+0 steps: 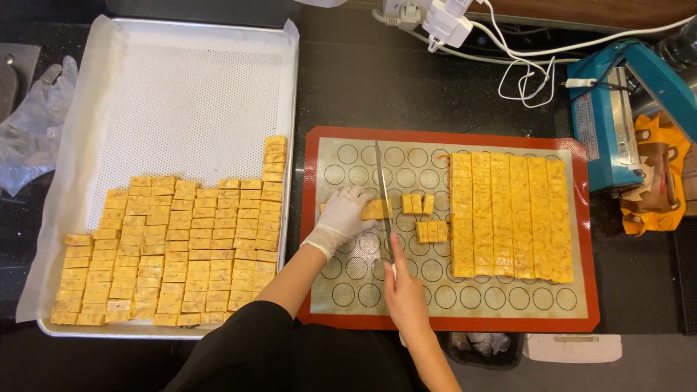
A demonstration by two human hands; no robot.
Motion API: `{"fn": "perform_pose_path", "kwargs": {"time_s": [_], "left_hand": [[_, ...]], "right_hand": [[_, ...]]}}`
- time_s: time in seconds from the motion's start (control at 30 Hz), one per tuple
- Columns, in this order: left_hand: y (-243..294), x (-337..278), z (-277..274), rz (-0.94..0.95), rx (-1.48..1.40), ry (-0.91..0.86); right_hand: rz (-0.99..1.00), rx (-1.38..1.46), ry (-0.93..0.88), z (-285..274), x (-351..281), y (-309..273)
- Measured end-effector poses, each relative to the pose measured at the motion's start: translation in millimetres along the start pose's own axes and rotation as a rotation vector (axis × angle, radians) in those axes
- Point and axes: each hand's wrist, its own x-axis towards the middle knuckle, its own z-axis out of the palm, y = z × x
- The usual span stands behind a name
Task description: Cutting a sheet of pastry into small squares using a knife and transferring them to a tray.
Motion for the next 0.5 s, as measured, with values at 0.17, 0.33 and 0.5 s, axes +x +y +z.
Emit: {"fn": "perform_pose_path", "kwargs": {"time_s": [0.17,0.33,0.5], "left_hand": [[-2.1,0.0,-1.1,0.006,0.009,-0.019],[-1.1,1.6,-2.8,0.007,0.034,-0.027],[-6.0,4.5,6.0,0.020,0.041,-0.005]], "right_hand": [[0.039,0.024,-0.018,-1.0,-0.1,-6.5],[0.034,0.020,-0.002,0.3,1.2,-4.9],[0.018,0.003,-0.003,1.2,1.9,-5.0]]}}
